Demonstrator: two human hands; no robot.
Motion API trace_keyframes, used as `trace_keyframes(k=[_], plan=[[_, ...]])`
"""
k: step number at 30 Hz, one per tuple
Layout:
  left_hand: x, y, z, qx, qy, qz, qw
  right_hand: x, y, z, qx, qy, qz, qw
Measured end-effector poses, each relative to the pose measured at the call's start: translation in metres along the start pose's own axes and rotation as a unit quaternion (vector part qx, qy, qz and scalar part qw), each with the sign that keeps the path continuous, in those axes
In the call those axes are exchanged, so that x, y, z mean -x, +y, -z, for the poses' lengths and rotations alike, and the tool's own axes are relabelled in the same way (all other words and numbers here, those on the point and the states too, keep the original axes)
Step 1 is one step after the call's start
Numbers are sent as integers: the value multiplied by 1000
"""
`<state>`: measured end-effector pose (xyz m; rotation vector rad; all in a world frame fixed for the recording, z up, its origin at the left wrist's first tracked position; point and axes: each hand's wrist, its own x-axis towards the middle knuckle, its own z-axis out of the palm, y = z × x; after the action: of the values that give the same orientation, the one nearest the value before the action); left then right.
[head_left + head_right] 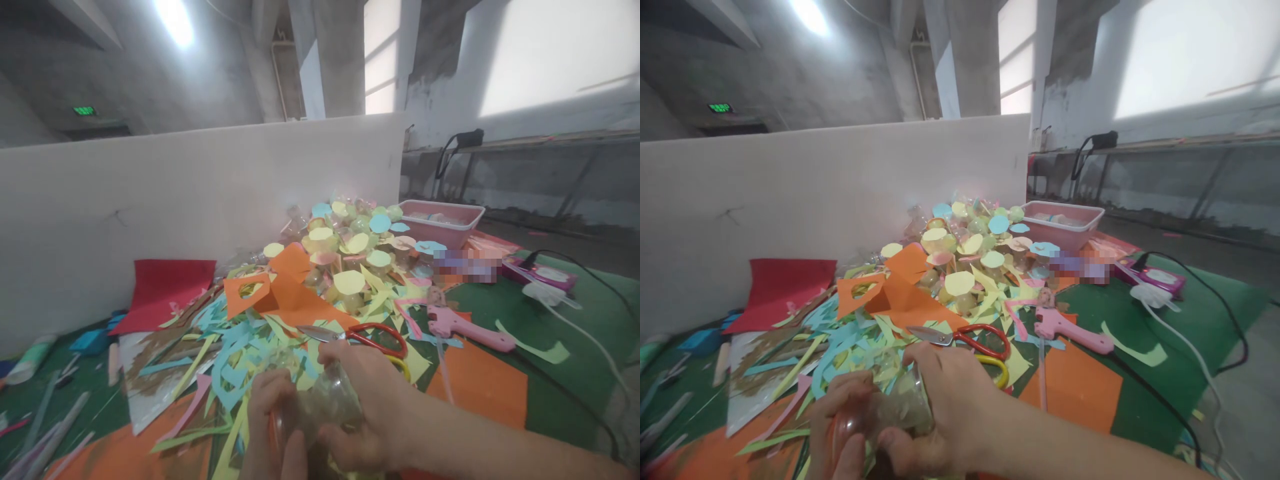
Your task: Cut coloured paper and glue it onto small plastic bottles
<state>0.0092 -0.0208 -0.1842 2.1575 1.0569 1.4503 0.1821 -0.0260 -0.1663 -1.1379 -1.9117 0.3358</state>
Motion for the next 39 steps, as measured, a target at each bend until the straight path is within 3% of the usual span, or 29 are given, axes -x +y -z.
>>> trace_keyframes(k=[8, 27, 32, 39], plan=[[-2, -6, -18, 77, 68, -20, 994, 2, -1, 1, 21, -16, -8, 1000], [-2, 7, -22, 78, 89, -28, 993, 5, -2, -4, 44, 45, 29, 998], [-3, 7, -25, 72, 113, -40, 990, 6, 0, -6, 37, 35, 16, 999], [1, -4, -24, 90, 96, -35, 991, 5, -1, -5, 40, 13, 4, 999]])
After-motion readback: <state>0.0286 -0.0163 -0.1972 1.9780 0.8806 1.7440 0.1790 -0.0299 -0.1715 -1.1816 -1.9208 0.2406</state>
